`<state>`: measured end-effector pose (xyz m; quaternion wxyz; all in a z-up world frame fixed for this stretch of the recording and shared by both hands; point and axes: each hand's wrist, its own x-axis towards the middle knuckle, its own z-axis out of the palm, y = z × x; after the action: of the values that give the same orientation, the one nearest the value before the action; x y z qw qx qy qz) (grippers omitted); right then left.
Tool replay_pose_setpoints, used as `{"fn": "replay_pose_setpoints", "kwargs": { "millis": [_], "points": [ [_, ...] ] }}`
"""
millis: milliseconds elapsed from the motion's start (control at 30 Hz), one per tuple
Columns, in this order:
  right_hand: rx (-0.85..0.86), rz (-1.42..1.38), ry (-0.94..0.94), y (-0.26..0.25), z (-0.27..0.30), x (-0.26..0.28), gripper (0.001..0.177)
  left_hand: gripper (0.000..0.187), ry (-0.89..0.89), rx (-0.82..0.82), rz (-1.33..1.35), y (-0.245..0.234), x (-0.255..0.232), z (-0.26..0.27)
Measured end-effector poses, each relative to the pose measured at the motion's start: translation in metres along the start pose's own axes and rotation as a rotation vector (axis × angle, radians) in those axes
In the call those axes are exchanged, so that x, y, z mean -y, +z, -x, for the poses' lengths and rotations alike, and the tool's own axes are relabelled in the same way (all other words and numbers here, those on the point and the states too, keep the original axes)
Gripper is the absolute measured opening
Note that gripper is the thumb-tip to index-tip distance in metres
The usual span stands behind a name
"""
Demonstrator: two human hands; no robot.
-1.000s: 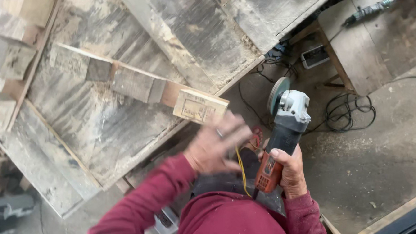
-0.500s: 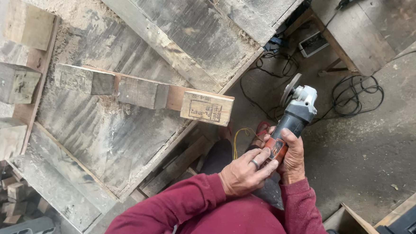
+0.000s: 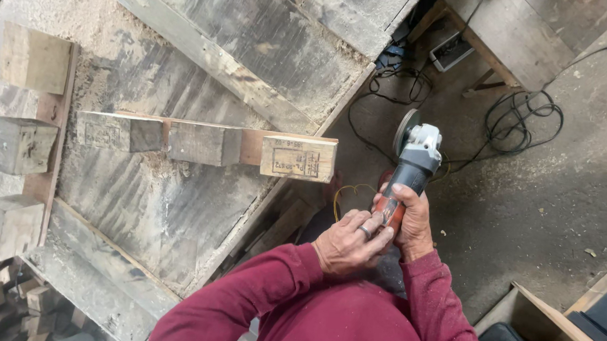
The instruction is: The person uses an angle grinder to smooth the surfaces of small wooden blocks arranged on a workbench. They systematically move the grinder across the blocks, occasionally repositioning the wood to access different sides.
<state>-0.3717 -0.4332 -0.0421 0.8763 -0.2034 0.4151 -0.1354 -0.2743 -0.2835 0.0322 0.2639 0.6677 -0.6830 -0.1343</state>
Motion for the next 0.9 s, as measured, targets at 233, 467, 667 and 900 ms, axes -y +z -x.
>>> {"fn": "replay_pose_setpoints", "kwargs": {
  "millis": [233,467,667,900],
  "points": [
    [0.033,0.173,0.009,0.003,0.016,-0.005,0.046,0.031,-0.09,-0.255,0.046,-0.044,0.068,0.007],
    [0.083,0.236,0.121,0.009,0.044,-0.034,0.052,0.023,-0.522,-0.215,-0.379,-0.044,0.133,-0.005],
    [0.202,0.223,0.19,0.014,0.044,-0.044,0.055,0.024,-0.611,-0.237,-0.343,-0.041,0.134,-0.007],
    [0.129,0.284,0.239,0.012,0.034,-0.043,0.056,0.024,-0.592,-0.263,-0.338,-0.043,0.139,-0.012]
  ]
}}
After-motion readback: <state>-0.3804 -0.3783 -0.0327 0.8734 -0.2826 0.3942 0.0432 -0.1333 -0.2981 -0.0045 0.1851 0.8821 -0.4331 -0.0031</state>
